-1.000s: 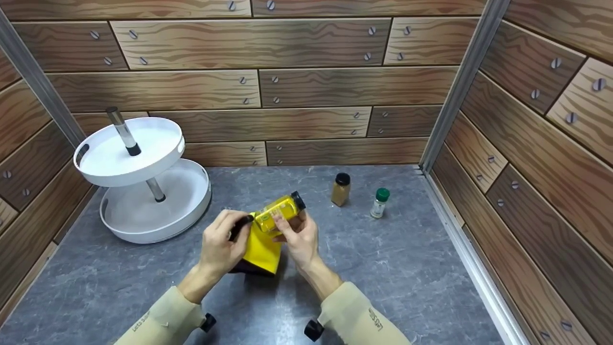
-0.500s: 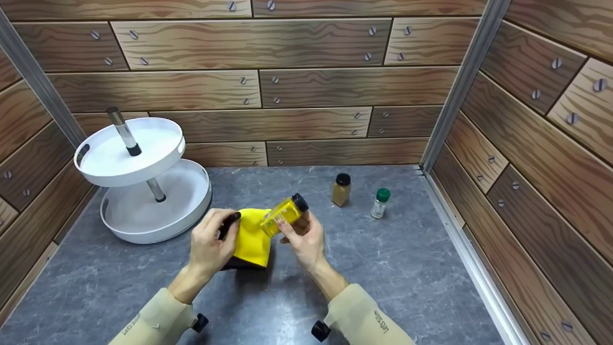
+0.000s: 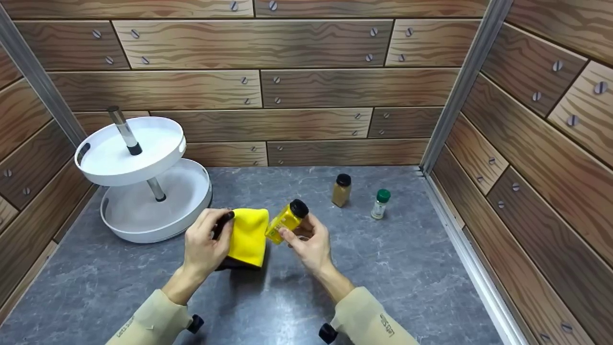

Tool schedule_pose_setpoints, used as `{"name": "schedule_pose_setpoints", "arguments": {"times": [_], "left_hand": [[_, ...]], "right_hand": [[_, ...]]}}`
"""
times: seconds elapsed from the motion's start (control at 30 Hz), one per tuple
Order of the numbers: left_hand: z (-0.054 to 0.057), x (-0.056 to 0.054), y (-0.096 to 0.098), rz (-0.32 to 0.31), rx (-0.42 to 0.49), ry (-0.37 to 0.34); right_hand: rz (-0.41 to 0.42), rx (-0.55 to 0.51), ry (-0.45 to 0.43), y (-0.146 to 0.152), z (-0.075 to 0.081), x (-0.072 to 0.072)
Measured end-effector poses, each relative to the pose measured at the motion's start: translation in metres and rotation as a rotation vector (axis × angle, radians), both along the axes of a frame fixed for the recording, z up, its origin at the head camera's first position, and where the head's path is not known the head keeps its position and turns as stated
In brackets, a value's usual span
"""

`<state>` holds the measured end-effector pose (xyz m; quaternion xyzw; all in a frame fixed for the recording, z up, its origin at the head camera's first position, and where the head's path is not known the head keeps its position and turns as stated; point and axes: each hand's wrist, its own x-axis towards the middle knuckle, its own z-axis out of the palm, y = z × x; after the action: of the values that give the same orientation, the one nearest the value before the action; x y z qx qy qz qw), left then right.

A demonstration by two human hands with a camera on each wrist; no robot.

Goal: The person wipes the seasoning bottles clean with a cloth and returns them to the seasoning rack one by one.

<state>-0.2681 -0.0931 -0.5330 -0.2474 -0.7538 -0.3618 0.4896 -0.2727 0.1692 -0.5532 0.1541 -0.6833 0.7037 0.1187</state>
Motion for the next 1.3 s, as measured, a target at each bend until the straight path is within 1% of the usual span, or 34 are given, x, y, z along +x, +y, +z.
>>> {"name": "schedule_pose_setpoints", "arguments": {"times": [0.2, 0.3, 0.43, 0.57, 0.7, 0.87, 0.97, 1.03, 1.2, 1.3], "left_hand": [[-0.003, 0.002, -0.002, 0.005, 0.043, -0.044], [-0.004, 0.004, -0.002, 0.016, 0.070, -0.079], [-0.006, 0.005, -0.002, 0.029, 0.090, -0.105], [-0.008, 0.005, -0.001, 0.039, 0.093, -0.111], [-0.009, 0.007, -0.001, 0.032, 0.109, -0.143], [-0.016, 0.006, -0.004, 0.034, 0.132, -0.173], [-0.020, 0.004, -0.009, 0.049, 0.148, -0.191], [-0.023, 0.004, -0.012, 0.065, 0.163, -0.216], [-0.029, 0.004, -0.022, 0.131, 0.182, -0.280], [-0.032, 0.004, -0.027, 0.162, 0.175, -0.287]], "right_hand": [[0.011, 0.029, 0.030, 0.003, -0.004, 0.001], [0.011, 0.040, 0.043, 0.005, -0.005, 0.001], [0.006, 0.052, 0.037, 0.006, -0.006, 0.002], [-0.001, 0.058, 0.027, 0.005, -0.005, 0.002], [-0.014, 0.068, 0.015, 0.005, -0.005, 0.004], [-0.018, 0.065, 0.013, 0.005, -0.005, 0.004], [-0.011, 0.059, 0.014, 0.004, -0.004, 0.005], [-0.004, 0.054, 0.010, 0.004, -0.003, 0.005], [-0.003, 0.056, -0.010, 0.002, -0.002, 0.006], [-0.011, 0.064, -0.016, 0.001, -0.002, 0.006]]}}
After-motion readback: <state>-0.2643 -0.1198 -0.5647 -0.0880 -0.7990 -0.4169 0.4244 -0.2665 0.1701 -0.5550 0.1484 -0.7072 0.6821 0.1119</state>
